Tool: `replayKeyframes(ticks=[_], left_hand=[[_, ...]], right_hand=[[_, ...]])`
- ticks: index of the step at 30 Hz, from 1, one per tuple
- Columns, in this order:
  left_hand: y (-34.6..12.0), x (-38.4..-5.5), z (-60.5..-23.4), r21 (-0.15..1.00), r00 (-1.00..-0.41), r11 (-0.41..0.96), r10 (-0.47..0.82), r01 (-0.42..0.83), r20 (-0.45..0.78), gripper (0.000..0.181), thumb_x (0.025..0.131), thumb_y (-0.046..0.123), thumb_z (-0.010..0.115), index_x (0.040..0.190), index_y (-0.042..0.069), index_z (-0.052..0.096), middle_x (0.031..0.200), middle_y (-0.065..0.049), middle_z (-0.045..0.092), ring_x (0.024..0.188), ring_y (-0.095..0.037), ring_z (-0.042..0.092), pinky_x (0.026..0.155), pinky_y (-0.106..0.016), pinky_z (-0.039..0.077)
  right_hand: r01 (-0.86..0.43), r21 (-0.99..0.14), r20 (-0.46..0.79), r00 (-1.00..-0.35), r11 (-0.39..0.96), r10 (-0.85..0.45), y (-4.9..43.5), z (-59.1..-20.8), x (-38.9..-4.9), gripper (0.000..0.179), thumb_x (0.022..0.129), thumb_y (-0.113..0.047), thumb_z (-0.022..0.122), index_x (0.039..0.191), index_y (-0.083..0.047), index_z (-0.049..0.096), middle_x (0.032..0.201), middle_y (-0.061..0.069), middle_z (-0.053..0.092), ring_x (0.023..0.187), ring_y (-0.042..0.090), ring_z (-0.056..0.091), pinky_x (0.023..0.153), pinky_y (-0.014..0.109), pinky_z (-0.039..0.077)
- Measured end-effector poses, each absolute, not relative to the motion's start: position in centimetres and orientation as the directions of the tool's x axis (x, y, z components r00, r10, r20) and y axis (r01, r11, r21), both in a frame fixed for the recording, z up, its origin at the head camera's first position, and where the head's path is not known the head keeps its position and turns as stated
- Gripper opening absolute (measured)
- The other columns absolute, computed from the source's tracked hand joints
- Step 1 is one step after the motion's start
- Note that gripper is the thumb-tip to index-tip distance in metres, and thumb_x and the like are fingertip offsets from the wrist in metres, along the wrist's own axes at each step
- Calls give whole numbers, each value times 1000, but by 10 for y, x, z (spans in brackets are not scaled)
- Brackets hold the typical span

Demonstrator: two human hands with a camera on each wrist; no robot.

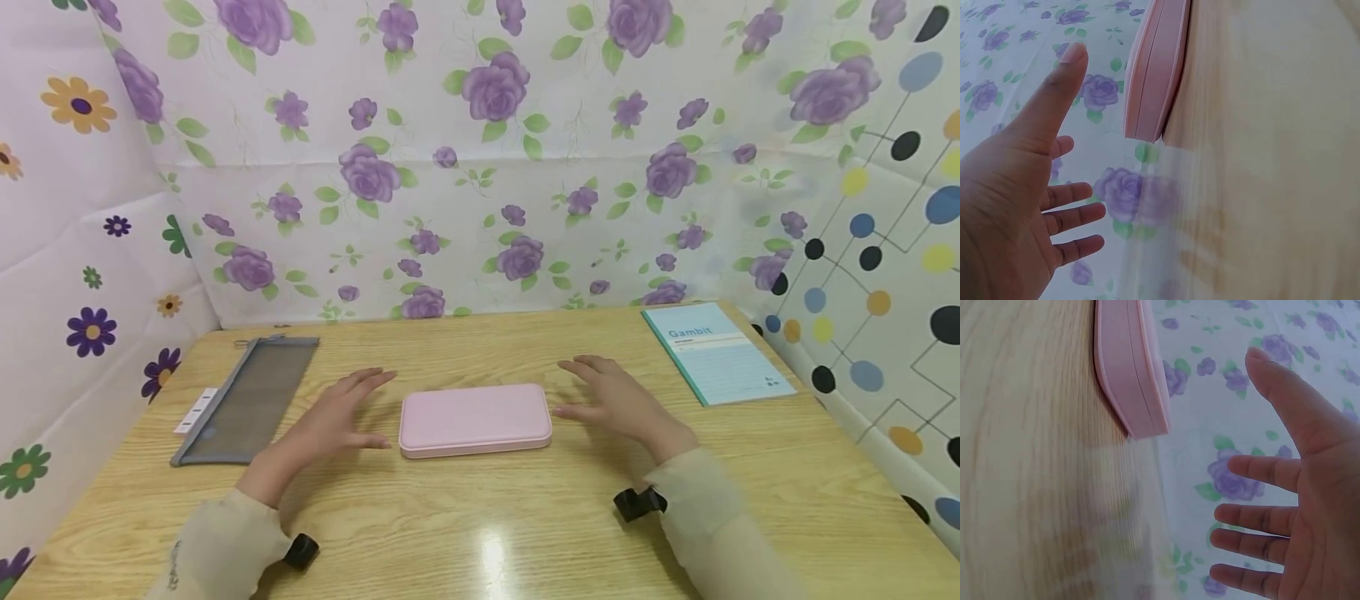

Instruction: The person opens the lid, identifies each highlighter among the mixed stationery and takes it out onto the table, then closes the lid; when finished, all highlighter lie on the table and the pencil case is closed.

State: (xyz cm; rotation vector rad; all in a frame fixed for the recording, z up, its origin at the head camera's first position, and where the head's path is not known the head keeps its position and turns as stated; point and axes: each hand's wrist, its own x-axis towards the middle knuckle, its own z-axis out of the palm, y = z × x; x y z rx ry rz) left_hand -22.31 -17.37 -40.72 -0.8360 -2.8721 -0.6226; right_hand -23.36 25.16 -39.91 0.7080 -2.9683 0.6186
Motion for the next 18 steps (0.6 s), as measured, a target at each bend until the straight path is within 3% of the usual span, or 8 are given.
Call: replayKeyframes(ticks=[11, 18], left_hand=[[-155, -227, -406, 406, -830, 733, 540, 546, 140, 102, 65, 54, 80, 150, 20, 35, 146, -13, 43, 132, -37, 44, 107, -64, 33], [-146, -229, -410, 418, -818, 717, 562, 558, 127, 103, 64, 52, 82, 150, 20, 35, 140, -11, 47, 127, -35, 48, 105, -60, 37]], right_hand=[[-490, -413, 111, -864, 768, -491, 223, -397, -234, 78, 84, -56, 66, 145, -13, 44, 149, 19, 40, 137, 42, 36, 106, 63, 36], [-545, -377, 121, -830, 749, -544, 205, -400, -236, 77, 82, -56, 67, 141, -10, 49, 144, 20, 45, 132, 39, 42, 106, 57, 40]])
